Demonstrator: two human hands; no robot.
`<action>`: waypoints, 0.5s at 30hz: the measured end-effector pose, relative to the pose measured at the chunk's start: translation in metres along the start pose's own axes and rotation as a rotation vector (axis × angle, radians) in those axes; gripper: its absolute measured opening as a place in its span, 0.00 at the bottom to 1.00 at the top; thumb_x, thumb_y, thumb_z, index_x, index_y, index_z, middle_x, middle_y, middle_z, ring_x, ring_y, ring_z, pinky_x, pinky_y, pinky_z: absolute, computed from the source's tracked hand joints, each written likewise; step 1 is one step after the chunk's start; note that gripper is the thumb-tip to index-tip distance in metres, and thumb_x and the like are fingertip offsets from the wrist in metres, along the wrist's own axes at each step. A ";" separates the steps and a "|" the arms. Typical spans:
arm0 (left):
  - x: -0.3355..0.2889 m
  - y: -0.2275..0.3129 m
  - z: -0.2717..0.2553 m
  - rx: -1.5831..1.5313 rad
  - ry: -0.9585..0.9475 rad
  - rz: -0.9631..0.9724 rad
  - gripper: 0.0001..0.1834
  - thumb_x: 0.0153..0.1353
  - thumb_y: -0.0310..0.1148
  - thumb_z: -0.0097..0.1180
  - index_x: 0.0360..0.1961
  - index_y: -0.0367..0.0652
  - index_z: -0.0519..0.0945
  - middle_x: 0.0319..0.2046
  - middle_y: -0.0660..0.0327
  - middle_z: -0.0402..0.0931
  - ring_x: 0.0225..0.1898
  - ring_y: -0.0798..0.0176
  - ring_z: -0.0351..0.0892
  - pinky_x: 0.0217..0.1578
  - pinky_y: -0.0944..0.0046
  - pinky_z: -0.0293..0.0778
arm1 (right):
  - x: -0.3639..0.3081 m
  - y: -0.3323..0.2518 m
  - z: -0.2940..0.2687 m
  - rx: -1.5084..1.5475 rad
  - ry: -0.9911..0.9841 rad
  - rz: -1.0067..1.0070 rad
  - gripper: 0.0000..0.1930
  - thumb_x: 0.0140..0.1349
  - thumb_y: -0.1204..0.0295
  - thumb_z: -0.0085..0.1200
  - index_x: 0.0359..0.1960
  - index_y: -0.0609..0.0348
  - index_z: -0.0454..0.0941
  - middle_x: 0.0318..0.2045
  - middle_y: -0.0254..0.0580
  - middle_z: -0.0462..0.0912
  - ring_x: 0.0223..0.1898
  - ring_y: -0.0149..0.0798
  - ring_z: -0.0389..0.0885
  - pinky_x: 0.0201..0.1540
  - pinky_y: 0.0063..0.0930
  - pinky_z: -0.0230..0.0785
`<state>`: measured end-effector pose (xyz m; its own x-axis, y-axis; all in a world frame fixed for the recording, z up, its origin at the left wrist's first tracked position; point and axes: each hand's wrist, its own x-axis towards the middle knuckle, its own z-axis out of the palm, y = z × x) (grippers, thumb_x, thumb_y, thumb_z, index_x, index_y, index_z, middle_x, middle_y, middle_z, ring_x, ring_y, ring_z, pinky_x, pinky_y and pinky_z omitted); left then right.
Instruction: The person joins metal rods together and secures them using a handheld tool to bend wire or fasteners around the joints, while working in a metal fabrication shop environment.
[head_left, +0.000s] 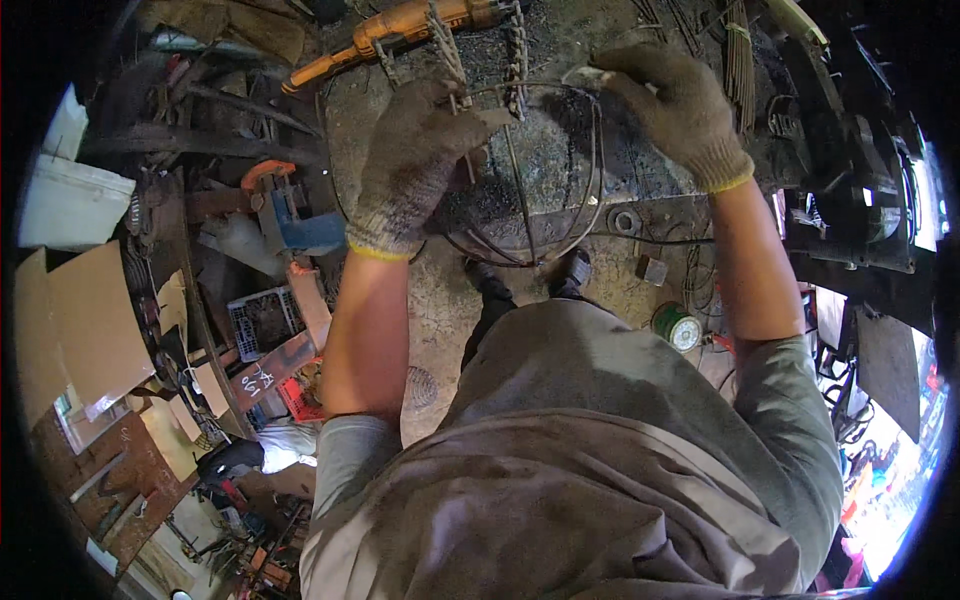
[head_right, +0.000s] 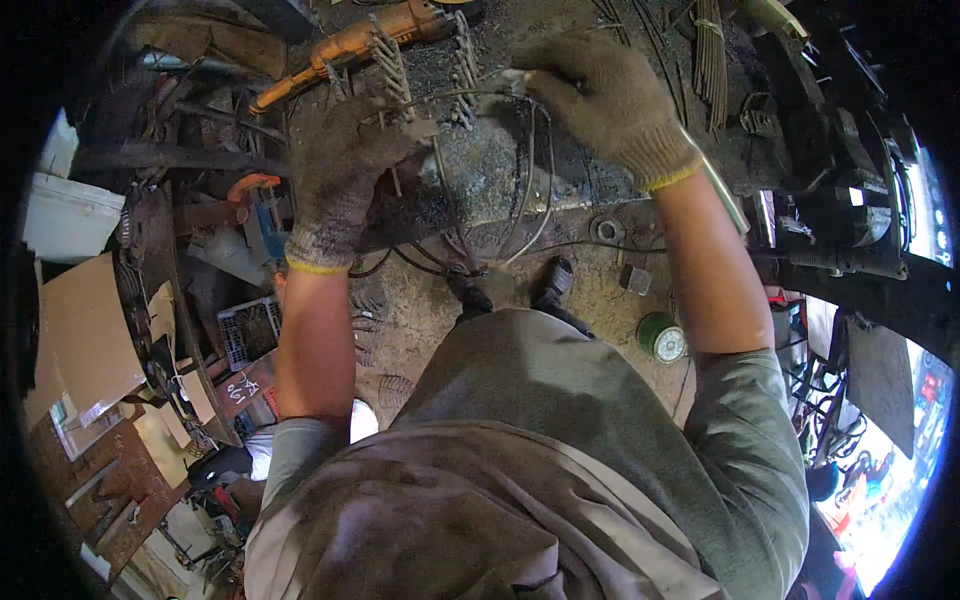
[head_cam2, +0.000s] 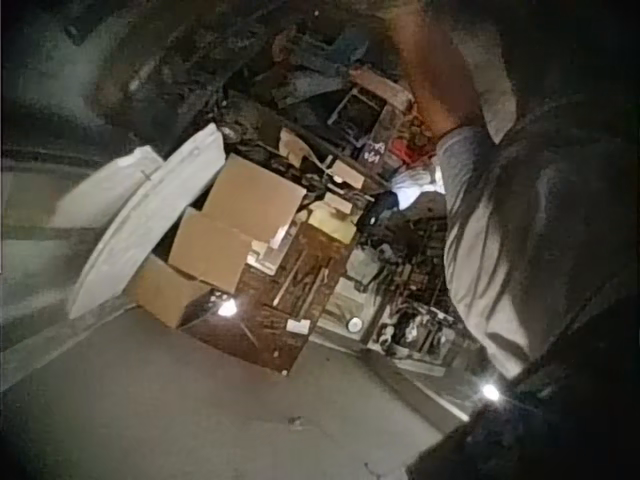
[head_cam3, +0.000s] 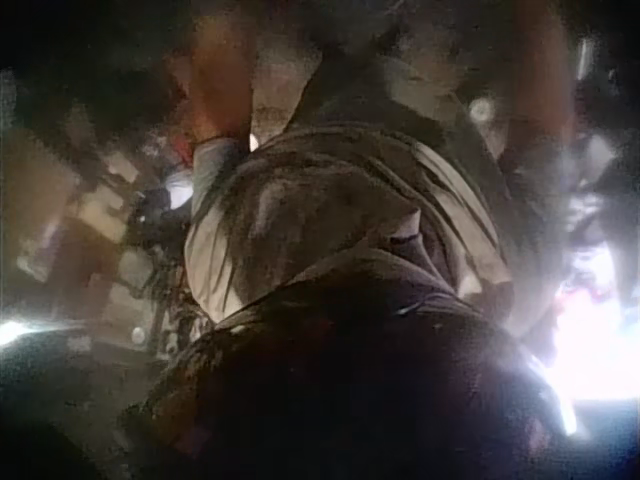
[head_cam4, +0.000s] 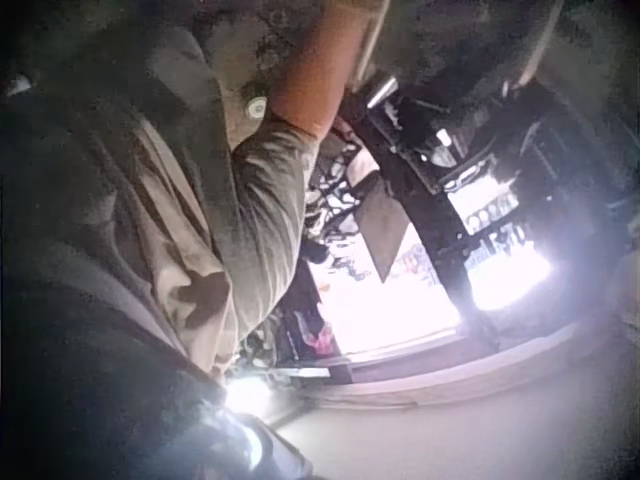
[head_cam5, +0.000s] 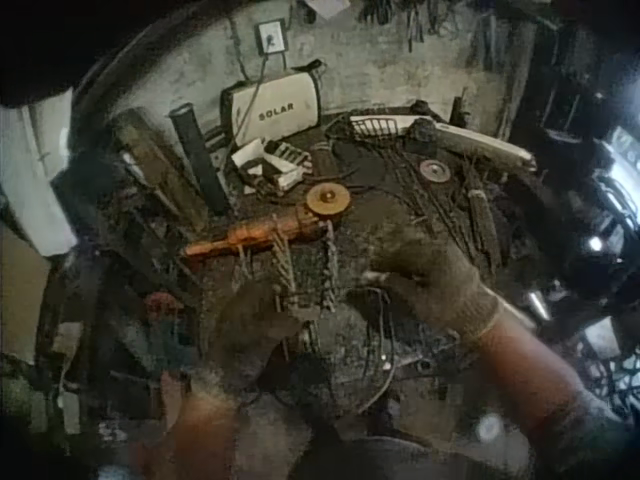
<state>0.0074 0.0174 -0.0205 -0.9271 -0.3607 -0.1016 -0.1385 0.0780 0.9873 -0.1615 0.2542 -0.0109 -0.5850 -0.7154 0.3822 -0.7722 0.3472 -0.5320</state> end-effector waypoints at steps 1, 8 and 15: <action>-0.001 -0.001 0.003 -0.016 0.021 0.000 0.27 0.58 0.31 0.67 0.57 0.33 0.75 0.32 0.57 0.84 0.33 0.65 0.84 0.33 0.65 0.78 | -0.005 0.000 0.003 0.006 0.002 0.004 0.13 0.66 0.63 0.59 0.48 0.50 0.86 0.44 0.48 0.87 0.44 0.52 0.86 0.49 0.41 0.78; 0.004 -0.016 0.000 0.207 0.080 0.158 0.28 0.57 0.33 0.67 0.57 0.33 0.75 0.30 0.59 0.83 0.31 0.67 0.82 0.37 0.65 0.77 | -0.021 -0.014 0.010 0.070 0.006 0.036 0.12 0.65 0.64 0.60 0.47 0.50 0.87 0.41 0.48 0.86 0.43 0.50 0.86 0.49 0.41 0.78; 0.000 0.004 0.009 0.054 0.095 -0.087 0.27 0.56 0.33 0.68 0.57 0.35 0.76 0.33 0.58 0.83 0.36 0.64 0.83 0.40 0.64 0.78 | -0.015 -0.028 0.017 0.016 -0.053 -0.105 0.11 0.66 0.63 0.59 0.45 0.50 0.87 0.40 0.45 0.86 0.44 0.50 0.84 0.50 0.42 0.78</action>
<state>0.0039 0.0264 -0.0179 -0.8739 -0.4548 -0.1719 -0.2379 0.0917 0.9669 -0.1269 0.2447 -0.0151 -0.4866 -0.7787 0.3959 -0.8242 0.2590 -0.5036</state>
